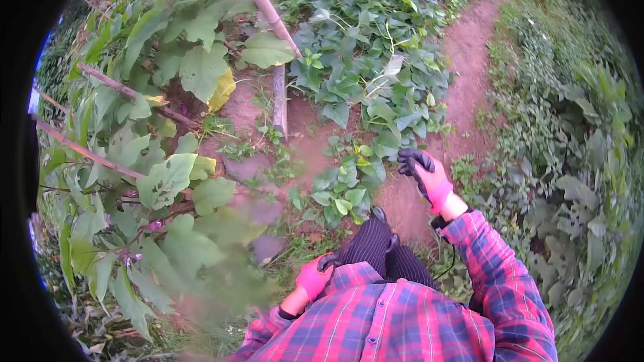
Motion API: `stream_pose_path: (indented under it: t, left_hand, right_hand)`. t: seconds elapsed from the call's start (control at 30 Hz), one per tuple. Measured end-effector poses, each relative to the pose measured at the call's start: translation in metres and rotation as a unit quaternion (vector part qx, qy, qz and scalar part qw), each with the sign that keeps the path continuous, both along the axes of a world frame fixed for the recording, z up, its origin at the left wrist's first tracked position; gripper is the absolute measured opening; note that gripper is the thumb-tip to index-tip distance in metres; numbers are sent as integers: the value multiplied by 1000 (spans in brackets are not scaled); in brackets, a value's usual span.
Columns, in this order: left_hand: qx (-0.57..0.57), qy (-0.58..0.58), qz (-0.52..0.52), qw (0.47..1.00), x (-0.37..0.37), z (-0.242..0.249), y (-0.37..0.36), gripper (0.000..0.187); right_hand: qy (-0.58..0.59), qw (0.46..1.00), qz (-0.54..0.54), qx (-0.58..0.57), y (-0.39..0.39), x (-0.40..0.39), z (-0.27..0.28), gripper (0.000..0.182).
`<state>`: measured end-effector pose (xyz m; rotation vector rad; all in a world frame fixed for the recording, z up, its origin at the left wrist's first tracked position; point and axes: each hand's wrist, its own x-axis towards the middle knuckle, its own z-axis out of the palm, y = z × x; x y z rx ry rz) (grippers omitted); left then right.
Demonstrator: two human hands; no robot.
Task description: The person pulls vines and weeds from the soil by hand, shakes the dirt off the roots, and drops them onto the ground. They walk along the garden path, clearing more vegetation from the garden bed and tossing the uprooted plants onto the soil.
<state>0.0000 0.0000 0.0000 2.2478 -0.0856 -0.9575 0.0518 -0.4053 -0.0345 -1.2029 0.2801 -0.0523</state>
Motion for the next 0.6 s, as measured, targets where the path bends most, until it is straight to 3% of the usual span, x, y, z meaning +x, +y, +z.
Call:
stream_pose_path:
  t: [0.07,0.1,0.23,0.27,0.3,0.33,0.4,0.47,0.5,0.57,0.6]
  left_hand:
    - [33,-3,55,998,-6,-8,-4,45]
    - [13,57,63,996,-22,-20,-34,45]
    - [-25,30,88,995,9,-102,-49,45]
    - [-81,42,115,989,8,-129,-59,45]
    - [-131,49,145,979,12,-147,-68,45]
    - [-59,12,111,992,31,-114,-86,44]
    - [-56,42,139,988,37,-110,-102,44]
    - [-60,69,169,981,31,-108,-117,45]
    - [-31,105,154,982,30,-109,-123,46]
    - [0,142,160,977,20,-121,-129,47]
    - [-14,141,160,977,6,-131,-130,49]
  right_hand:
    - [-55,998,5,-24,-12,35,9,34]
    - [3,999,16,-50,-48,45,29,33]
    - [66,993,-1,-93,-82,164,-20,32]
    - [82,992,8,-92,-104,181,-62,31]
    - [103,993,18,-57,-102,201,-68,30]
    - [114,986,49,-114,-104,218,-81,30]
    - [135,972,103,-162,-96,239,-117,30]
    - [142,933,153,-293,-83,251,-154,27]
    - [124,932,165,-299,-65,253,-160,30]
    - [168,870,274,-375,-35,264,-153,30]
    - [97,898,298,-310,-27,265,-197,30]
